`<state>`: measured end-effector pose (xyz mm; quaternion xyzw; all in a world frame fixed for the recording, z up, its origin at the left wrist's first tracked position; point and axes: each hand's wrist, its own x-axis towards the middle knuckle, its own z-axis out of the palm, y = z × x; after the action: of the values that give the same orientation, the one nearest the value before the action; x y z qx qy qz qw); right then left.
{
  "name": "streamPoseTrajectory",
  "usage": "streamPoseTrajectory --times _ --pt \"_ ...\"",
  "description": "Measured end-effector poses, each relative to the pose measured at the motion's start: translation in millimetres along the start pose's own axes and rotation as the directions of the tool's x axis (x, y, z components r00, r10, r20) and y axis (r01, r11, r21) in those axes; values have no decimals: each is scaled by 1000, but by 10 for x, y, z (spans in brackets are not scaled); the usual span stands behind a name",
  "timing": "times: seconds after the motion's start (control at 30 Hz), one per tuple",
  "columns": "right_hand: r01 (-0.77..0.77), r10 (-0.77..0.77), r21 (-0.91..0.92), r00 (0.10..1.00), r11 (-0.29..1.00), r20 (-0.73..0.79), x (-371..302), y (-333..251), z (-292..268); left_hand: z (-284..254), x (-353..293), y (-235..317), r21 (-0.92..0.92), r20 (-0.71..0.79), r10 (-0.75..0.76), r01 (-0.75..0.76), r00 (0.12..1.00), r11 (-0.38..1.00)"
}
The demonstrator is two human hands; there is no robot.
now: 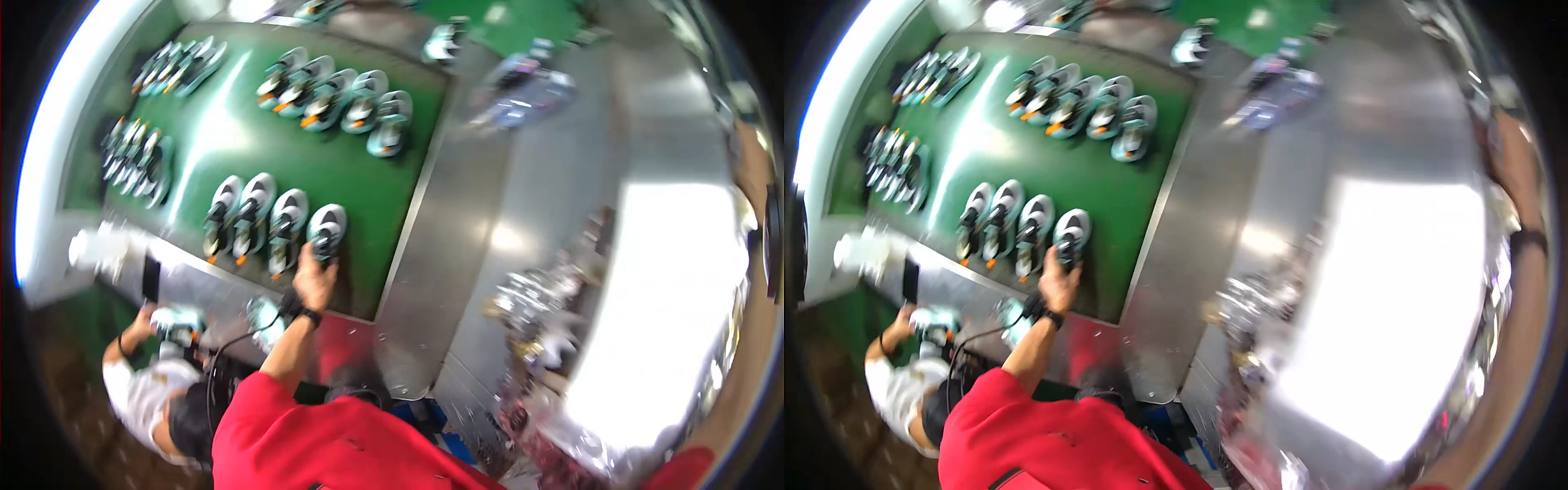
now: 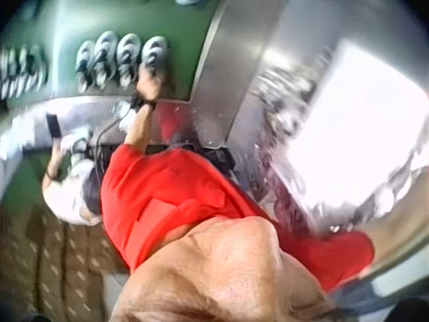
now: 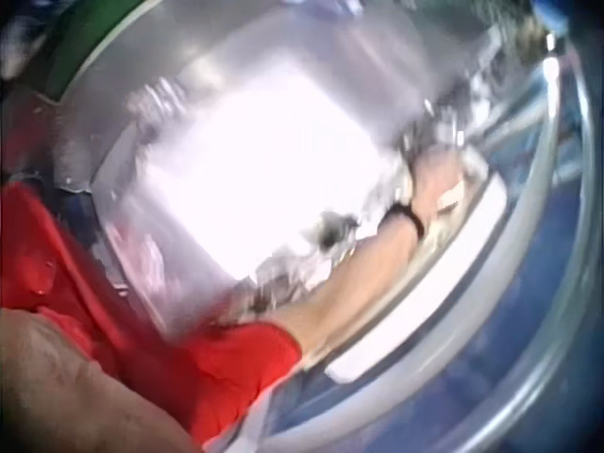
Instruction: Using an industrial press machine to attach or bond soles to shoes in a factory setting.
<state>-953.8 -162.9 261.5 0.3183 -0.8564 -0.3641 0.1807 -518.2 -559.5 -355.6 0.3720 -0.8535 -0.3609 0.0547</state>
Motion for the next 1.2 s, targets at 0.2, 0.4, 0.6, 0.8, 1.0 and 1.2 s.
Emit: streamPoseTrajectory --times 0.2,0.4,0.6,0.8,1.0,1.2 --pt "-306 308 35 948 951 -75 -1164 -476 -797 -108 43 -499 21 46 337 -338 940 941" --pt "-394 622 592 743 704 -245 -3349 -991 -2489 -692 -1406 871 -618 405 666 -349 627 705" --pt "-468 956 880 286 79 67 -5379 -2656 -3375 -1542 -3591 2455 -551 480 800 585 -361 595" --pt "-829 981 525 -147 -192 126 -6795 -4116 -3911 -1861 -5429 2657 -487 362 712 529 -601 695" --pt "-191 698 845 -667 -500 262 -8090 -5733 -4587 -2094 -7038 1707 -186 322 338 291 -884 938" --pt "-110 90 785 -994 -610 -69 -9145 -7127 -5072 -2184 -8490 482 -286 162 -91 -135 -983 949"
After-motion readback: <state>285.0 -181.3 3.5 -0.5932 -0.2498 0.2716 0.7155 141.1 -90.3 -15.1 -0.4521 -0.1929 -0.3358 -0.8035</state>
